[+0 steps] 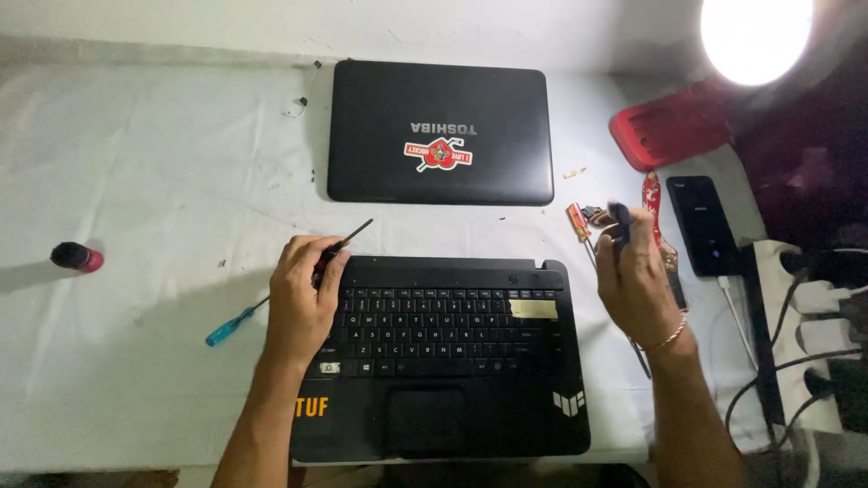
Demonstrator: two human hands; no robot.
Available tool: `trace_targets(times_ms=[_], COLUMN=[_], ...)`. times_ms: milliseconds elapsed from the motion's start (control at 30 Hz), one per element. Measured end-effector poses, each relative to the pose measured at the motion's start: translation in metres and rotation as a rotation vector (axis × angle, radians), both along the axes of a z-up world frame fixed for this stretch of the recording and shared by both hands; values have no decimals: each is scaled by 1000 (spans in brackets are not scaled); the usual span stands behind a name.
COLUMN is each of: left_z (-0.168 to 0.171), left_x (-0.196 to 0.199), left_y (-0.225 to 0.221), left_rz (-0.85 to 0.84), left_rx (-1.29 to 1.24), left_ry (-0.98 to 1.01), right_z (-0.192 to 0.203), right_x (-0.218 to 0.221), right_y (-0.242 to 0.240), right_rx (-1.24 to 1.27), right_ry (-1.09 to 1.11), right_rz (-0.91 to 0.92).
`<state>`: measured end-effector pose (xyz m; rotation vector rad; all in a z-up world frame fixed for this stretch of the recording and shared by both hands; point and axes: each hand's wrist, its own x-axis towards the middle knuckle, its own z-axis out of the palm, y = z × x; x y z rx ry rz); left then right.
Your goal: Disassembling a laptop to clean the keyboard and internal components using brushes and a screwdriver.
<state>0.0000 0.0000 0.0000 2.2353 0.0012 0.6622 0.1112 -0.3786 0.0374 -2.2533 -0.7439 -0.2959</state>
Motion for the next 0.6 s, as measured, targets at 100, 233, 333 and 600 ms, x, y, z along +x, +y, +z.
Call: trace_targets(times_ms=[100,233,333,600], left_z=[-2,3,5,31], left_x=[-2,-4,-5,-37], left_y=[2,1,0,-10], left_rz=[31,40,-20,-21], left_rx=[33,-6,-26,-299], left_ry=[-41,-49,-25,311], right_z=[25,45,46,-9], right_x=[-19,-38,-55,-69], right_y=[30,34,36,13], right_rx=[-157,-278,-393,-310], right_ry=[-2,131,145,218], right_rz=[82,41,-55,-39])
